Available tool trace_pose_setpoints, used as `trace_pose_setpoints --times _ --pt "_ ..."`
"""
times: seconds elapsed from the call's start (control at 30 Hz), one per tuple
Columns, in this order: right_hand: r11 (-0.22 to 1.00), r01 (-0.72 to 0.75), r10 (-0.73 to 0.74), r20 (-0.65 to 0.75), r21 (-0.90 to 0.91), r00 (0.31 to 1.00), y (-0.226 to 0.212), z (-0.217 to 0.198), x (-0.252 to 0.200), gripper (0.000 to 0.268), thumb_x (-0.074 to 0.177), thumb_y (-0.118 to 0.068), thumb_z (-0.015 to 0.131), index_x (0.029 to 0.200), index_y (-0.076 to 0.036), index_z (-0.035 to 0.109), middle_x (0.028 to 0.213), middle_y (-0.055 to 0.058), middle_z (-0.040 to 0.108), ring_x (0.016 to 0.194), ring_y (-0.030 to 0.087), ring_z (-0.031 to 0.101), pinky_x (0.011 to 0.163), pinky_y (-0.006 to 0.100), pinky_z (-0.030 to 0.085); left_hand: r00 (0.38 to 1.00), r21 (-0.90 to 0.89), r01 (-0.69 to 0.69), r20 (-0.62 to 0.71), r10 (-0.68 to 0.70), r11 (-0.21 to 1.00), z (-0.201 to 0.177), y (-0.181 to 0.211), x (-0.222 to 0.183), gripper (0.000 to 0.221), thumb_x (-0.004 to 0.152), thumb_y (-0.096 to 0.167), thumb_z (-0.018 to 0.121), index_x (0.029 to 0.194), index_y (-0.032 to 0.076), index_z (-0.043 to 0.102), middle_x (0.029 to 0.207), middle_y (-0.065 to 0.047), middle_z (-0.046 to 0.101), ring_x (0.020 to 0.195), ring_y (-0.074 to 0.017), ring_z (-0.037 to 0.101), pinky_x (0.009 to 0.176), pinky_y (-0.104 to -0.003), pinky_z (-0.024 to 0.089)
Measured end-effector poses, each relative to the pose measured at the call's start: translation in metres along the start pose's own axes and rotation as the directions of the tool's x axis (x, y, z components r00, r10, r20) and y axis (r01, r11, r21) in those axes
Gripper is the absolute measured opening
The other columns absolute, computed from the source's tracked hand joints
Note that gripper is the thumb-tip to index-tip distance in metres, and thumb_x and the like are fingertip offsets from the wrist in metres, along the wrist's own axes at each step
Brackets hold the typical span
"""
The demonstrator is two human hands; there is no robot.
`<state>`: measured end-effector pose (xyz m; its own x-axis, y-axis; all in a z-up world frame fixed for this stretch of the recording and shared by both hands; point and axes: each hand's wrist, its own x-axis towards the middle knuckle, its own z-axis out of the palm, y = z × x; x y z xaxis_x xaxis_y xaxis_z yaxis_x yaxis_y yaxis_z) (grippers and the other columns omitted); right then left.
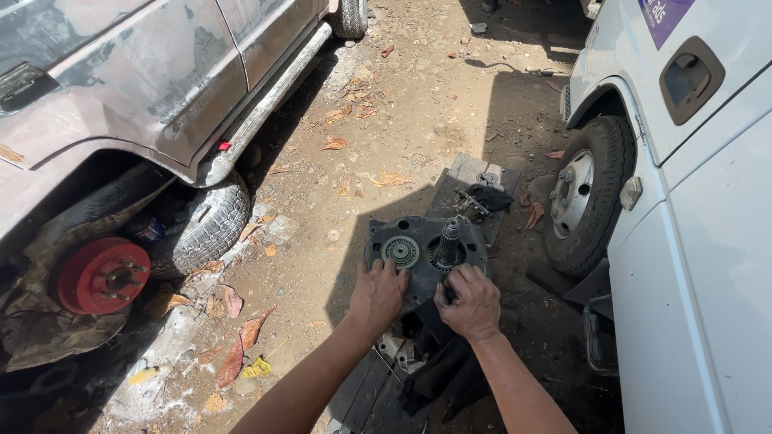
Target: Cleaning and inspecting a vehicle gearbox housing and internal gears using a cloth
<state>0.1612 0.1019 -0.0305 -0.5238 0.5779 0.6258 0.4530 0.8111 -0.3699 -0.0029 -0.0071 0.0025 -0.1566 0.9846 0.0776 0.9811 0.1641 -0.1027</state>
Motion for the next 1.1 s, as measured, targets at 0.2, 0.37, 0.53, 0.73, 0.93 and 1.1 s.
trace_pose_setpoints --times 0.2,0.37,0.53,0.73,0.93,1.1 --pt "1.0 0.012 -0.012 -0.019 -0.018 1.0 -0.004 0.0 0.001 0.023 0.082 -0.02 0.073 0.073 -0.022 0.053 0.078 -0.002 0.054 0.066 0.024 0.063 0.054 0.039 0.056 0.987 -0.03 -0.115 -0.117 0.111 0.993 0.006 0.028 -0.004 0.017 0.101 0.015 0.055 0.106 0.011 0.07 0.095 -0.016 0.062 0.089 -0.0353 0.064 0.088 -0.057 0.042" --pt "1.0 0.009 -0.011 -0.063 -0.024 0.998 0.002 0.01 -0.001 0.026 0.08 -0.025 0.075 0.069 -0.023 0.051 0.076 -0.003 0.055 0.066 0.023 0.063 0.055 0.036 0.055 0.994 -0.025 0.036 -0.098 -0.039 0.999 0.006 -0.001 -0.002 0.016 0.099 0.015 0.054 0.099 0.012 0.07 0.091 -0.015 0.063 0.085 -0.0351 0.066 0.082 -0.056 0.046" --pt "0.999 0.02 -0.023 -0.06 -0.04 0.998 0.004 0.01 -0.002 0.026 0.08 -0.025 0.075 0.07 -0.023 0.05 0.076 -0.002 0.053 0.066 0.024 0.062 0.055 0.037 0.054 0.988 -0.013 -0.044 -0.148 0.041 0.999 0.003 0.037 0.006 0.02 0.102 0.014 0.054 0.096 0.01 0.072 0.087 -0.015 0.065 0.084 -0.0348 0.067 0.086 -0.057 0.045" --pt "1.0 0.017 -0.018 -0.059 -0.015 0.998 0.002 0.006 0.0 0.025 0.081 -0.024 0.073 0.07 -0.023 0.051 0.077 -0.002 0.054 0.065 0.024 0.061 0.055 0.036 0.054 0.994 0.016 0.026 -0.109 -0.024 1.0 0.017 -0.008 0.008 0.017 0.099 0.014 0.055 0.098 0.012 0.072 0.084 -0.011 0.066 0.082 -0.0331 0.068 0.085 -0.058 0.046" --pt "0.999 0.022 -0.023 -0.05 -0.025 0.998 0.003 0.01 -0.002 0.026 0.081 -0.026 0.074 0.07 -0.023 0.051 0.078 -0.003 0.055 0.067 0.024 0.062 0.055 0.037 0.054 0.988 0.014 -0.049 -0.144 0.05 0.999 0.001 0.031 0.001 0.021 0.102 0.013 0.054 0.101 0.01 0.075 0.086 -0.015 0.068 0.083 -0.0346 0.068 0.087 -0.058 0.043" --pt "0.999 0.031 -0.032 -0.052 -0.011 0.998 0.0 0.004 0.0 0.024 0.082 -0.024 0.073 0.071 -0.023 0.052 0.078 -0.002 0.055 0.066 0.024 0.062 0.055 0.036 0.054 0.99 -0.049 -0.072 -0.122 0.066 0.996 -0.002 0.01 0.002 0.023 0.104 0.014 0.053 0.104 0.011 0.076 0.084 -0.013 0.069 0.08 -0.0332 0.069 0.088 -0.058 0.044"
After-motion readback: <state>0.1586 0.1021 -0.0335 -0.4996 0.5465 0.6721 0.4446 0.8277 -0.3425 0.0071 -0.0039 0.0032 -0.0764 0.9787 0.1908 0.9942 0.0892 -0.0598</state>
